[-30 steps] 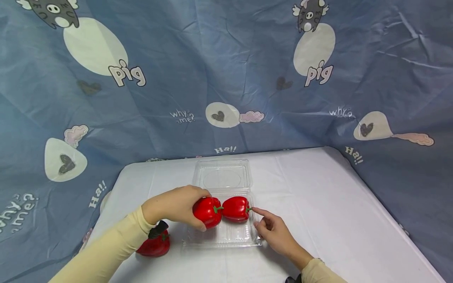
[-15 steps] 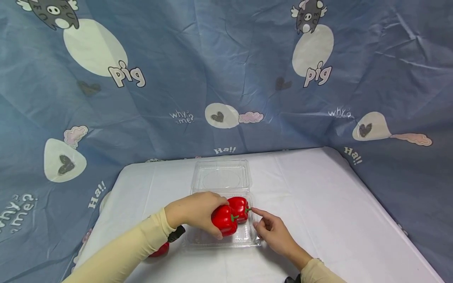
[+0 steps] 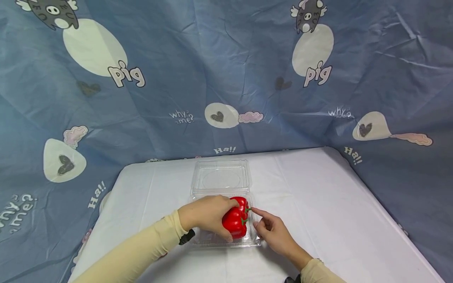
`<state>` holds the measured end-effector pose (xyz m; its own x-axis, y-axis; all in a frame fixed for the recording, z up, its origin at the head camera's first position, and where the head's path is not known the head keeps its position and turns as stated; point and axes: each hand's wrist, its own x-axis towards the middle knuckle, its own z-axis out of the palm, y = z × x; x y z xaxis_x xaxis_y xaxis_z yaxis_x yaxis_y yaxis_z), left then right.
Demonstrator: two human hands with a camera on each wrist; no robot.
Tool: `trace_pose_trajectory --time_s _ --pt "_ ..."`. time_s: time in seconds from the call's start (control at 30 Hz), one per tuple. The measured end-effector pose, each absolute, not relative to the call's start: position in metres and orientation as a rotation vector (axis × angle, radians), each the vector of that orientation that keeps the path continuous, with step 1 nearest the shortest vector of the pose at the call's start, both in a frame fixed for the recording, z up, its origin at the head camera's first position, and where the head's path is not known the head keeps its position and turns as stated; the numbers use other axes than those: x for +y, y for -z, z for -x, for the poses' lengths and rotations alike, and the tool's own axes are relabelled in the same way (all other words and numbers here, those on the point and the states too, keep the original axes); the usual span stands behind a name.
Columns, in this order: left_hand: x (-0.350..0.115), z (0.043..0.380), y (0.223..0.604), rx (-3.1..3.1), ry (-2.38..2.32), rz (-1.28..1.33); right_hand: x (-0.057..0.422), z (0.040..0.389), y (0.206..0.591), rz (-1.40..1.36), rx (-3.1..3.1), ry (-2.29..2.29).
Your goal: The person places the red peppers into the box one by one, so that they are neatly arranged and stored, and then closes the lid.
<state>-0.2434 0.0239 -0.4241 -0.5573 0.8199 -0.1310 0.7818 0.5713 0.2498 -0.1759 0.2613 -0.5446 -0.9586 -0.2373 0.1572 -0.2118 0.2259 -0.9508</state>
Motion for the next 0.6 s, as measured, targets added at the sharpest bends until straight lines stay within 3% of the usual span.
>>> trace_pose_trajectory --time_s 0.6 --pt "0.033 0.239 0.441 2.620 -0.235 -1.359 0.260 0.175 0.543 0.466 2.438 1.877"
